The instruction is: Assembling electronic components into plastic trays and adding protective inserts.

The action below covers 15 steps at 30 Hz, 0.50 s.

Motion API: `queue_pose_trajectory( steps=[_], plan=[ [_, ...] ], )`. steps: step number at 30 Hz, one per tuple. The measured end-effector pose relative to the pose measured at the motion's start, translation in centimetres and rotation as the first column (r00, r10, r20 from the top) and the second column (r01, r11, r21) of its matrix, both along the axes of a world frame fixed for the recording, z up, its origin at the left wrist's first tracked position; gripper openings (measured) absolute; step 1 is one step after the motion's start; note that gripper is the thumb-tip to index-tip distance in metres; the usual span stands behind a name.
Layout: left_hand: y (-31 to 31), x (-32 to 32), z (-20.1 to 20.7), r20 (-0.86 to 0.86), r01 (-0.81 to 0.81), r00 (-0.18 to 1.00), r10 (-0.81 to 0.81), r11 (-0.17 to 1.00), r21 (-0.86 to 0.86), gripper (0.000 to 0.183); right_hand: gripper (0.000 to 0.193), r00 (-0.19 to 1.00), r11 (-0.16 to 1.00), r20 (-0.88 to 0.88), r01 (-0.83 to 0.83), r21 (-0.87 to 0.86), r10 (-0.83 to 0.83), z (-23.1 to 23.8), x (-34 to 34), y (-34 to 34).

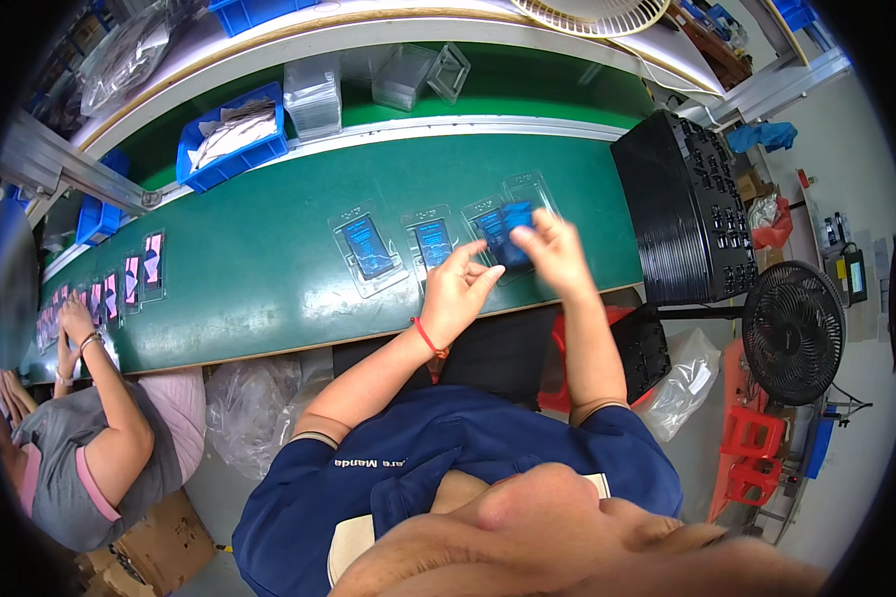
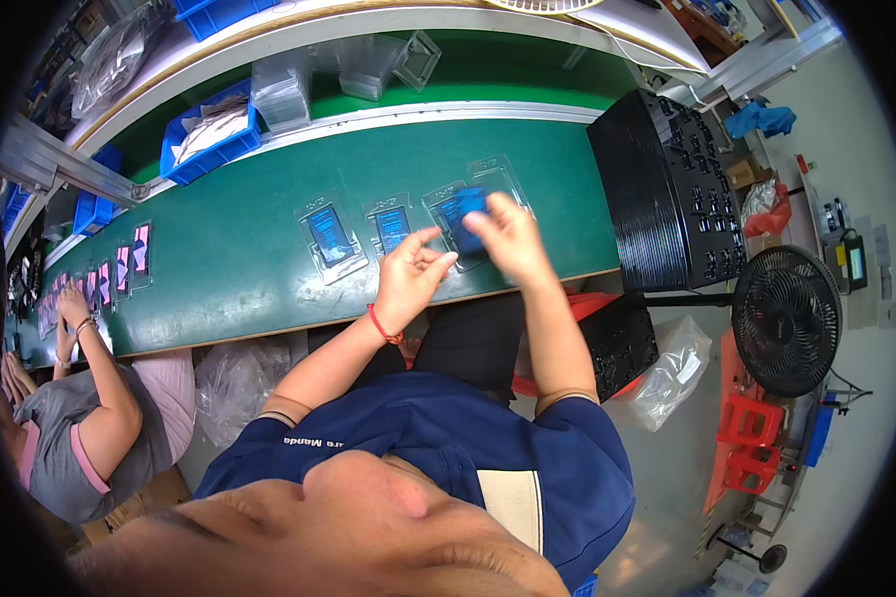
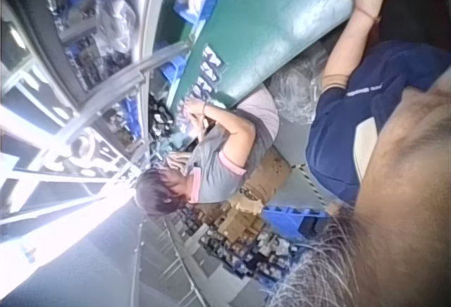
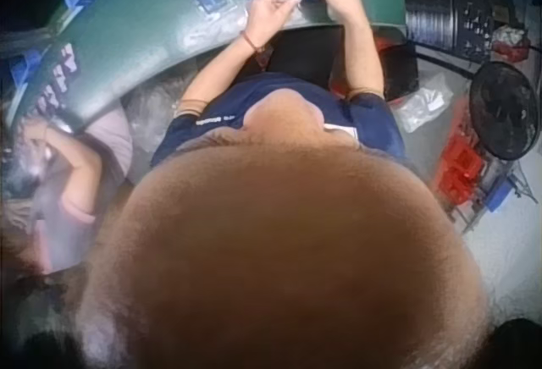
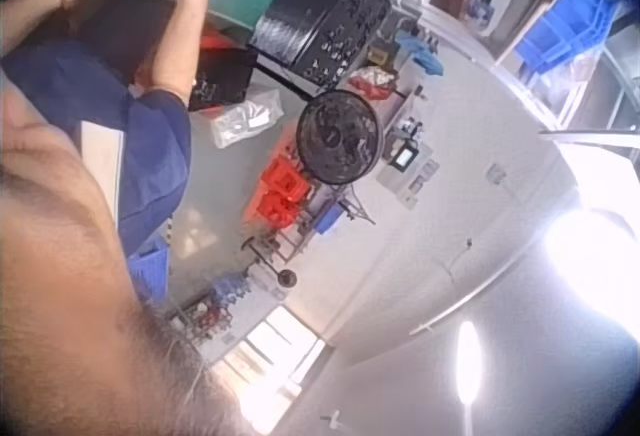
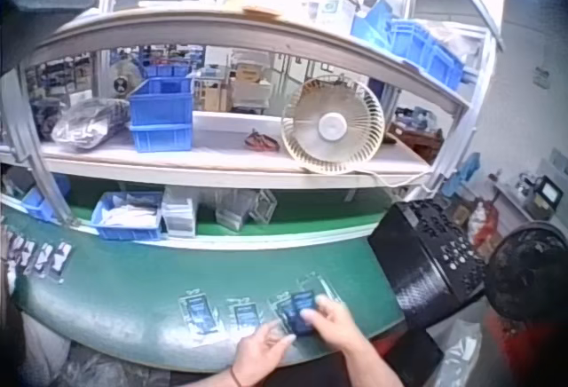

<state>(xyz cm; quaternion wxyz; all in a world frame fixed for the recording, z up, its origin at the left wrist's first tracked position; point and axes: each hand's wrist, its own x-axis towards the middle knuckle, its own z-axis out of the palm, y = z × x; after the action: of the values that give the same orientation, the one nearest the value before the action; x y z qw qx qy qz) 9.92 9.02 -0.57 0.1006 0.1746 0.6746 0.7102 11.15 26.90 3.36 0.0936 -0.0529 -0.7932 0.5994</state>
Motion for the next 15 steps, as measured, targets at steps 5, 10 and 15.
queue_pose_trajectory(
  steps=[5,10,15],
  plan=[
    [0.7,0.4,1.5,-0.543,-0.187,0.813,-0.208,0.791,-0.583,0.069,0.05,0.973,0.918,0.035,0.203,0.341,-0.228,-0.5,-3.7,6.9],
    [0.4,-0.3,0.7,-0.634,-0.348,0.745,-0.209,0.689,-0.636,0.058,0.049,0.987,0.785,-0.067,0.157,0.6,-0.146,-1.3,-2.2,5.2],
    [-0.4,-1.0,0.8,-0.613,-0.346,0.754,-0.237,0.651,-0.676,0.055,0.03,0.972,0.56,-0.195,0.235,0.795,-0.132,-2.4,-0.3,3.0]
  ],
)
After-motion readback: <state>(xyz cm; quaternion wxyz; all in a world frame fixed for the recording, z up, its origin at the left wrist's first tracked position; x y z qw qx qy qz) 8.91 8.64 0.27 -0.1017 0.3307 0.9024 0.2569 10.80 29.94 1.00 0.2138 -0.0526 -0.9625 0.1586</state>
